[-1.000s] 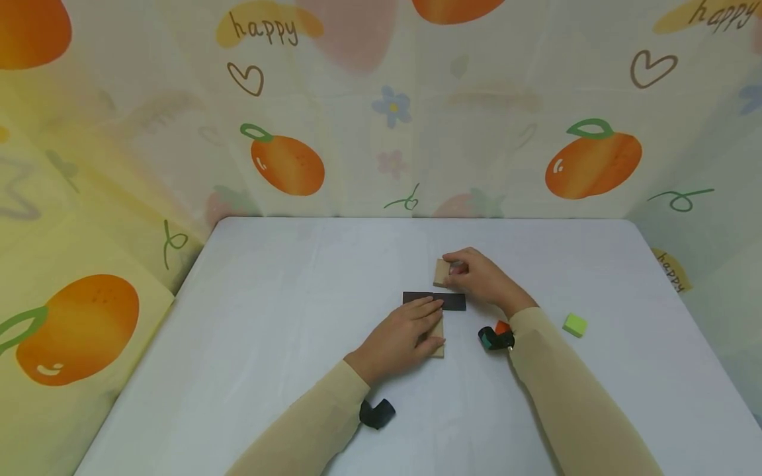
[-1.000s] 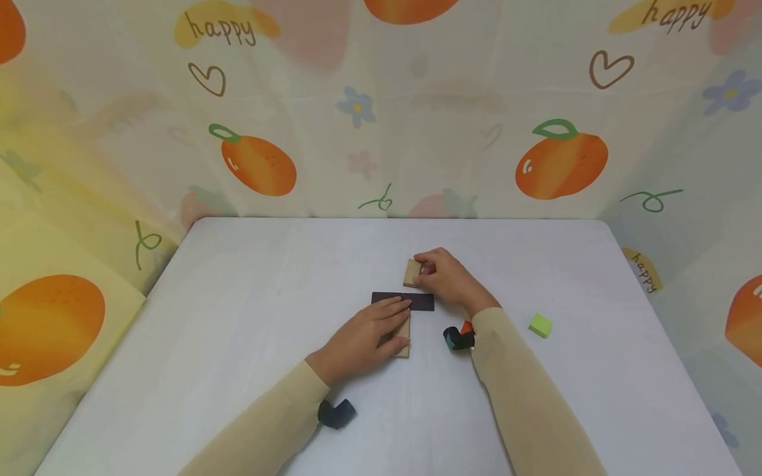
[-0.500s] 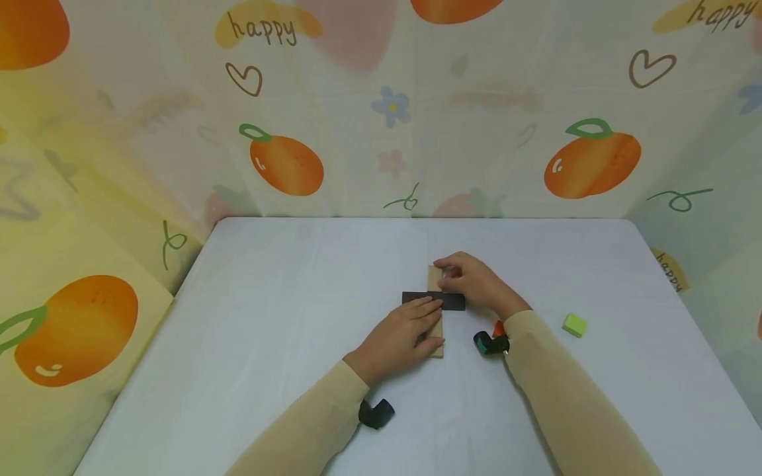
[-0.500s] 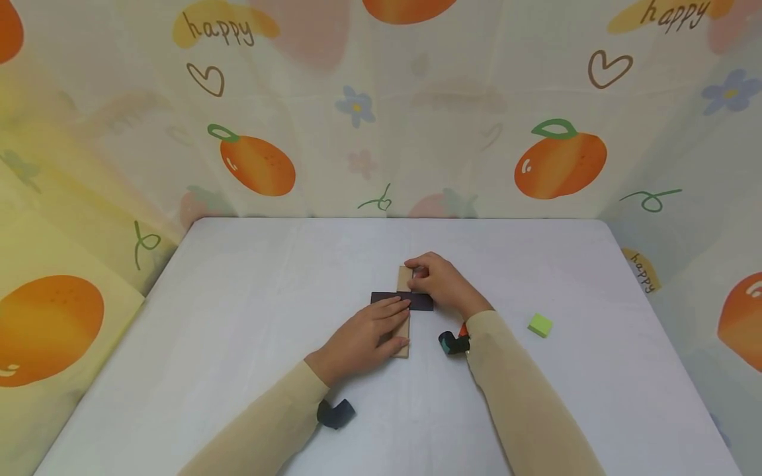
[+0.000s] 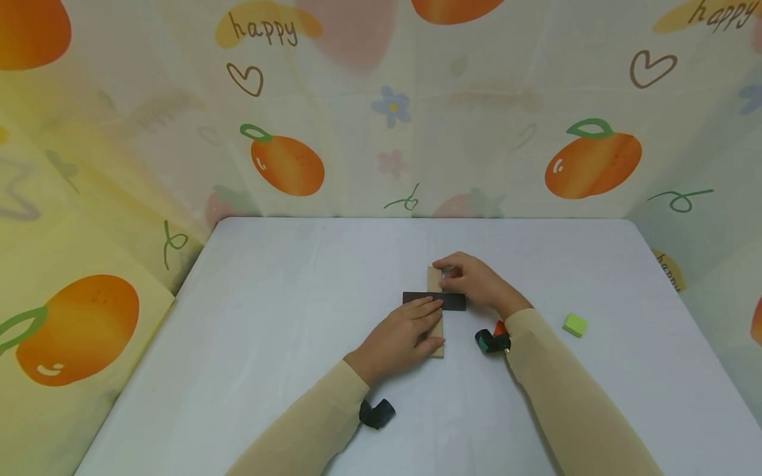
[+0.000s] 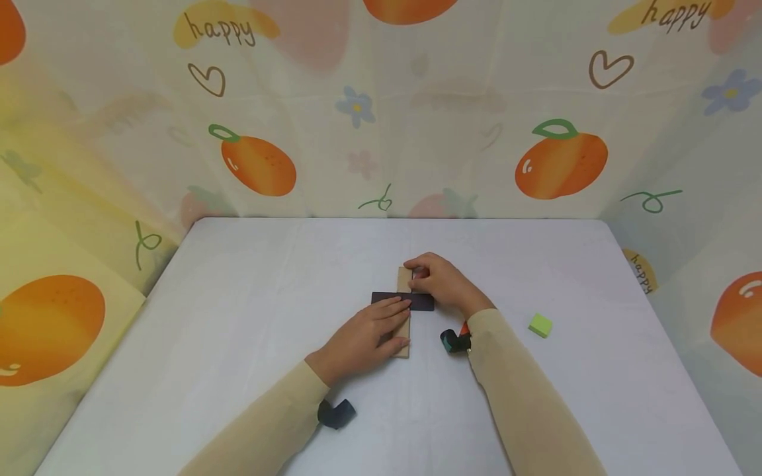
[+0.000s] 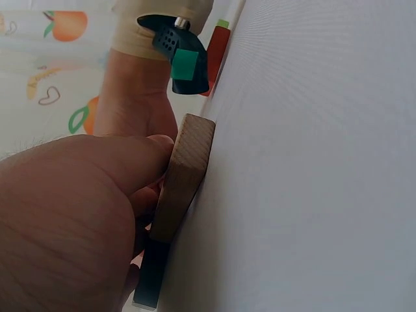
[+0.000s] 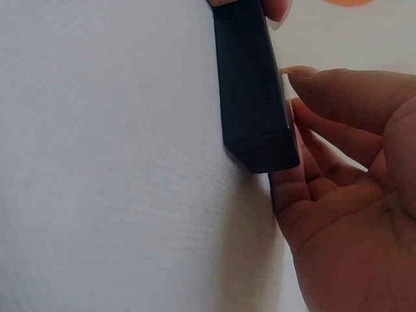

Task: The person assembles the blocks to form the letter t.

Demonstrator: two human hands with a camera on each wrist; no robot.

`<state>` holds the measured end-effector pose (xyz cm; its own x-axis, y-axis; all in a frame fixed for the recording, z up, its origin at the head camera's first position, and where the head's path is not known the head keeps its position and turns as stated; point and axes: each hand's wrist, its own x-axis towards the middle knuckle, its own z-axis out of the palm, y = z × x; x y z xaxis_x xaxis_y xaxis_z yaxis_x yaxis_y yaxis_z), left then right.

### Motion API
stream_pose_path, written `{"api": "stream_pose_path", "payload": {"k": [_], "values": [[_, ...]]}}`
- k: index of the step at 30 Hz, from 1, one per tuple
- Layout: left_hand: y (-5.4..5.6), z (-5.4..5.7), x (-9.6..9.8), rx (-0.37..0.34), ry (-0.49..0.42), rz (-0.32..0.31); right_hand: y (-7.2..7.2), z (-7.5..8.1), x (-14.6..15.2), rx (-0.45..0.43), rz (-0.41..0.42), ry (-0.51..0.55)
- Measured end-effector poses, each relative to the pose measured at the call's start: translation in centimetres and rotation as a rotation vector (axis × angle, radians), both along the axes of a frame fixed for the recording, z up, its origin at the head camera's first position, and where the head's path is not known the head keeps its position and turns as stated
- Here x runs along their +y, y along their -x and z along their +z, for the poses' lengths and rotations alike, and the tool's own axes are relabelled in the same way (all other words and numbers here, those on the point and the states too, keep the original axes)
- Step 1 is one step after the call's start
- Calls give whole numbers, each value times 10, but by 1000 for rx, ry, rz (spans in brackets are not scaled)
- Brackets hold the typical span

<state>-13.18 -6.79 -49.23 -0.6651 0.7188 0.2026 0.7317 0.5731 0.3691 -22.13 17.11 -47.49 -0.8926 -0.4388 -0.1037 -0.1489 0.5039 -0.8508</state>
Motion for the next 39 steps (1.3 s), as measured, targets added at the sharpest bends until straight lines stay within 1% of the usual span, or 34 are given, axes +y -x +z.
{"api": "stream_pose_path", "payload": {"k": [6, 12, 20, 27, 31, 39], "values": [[0, 0, 0, 8, 11, 4, -1, 2, 0, -1, 12, -6], [1, -2, 0, 7, 23, 7, -2, 5, -2, -12, 7, -7], [0, -1, 1, 4, 27, 9, -5, 6, -3, -32, -5, -13], [0, -1, 1, 5, 29, 11, -4, 5, 0, -20, -12, -5], [0, 0, 2, 4, 35, 16, -5, 9, 4, -13, -13, 3], [-1, 1, 2, 31, 41, 21, -10, 22, 14, 13, -29, 37]]}}
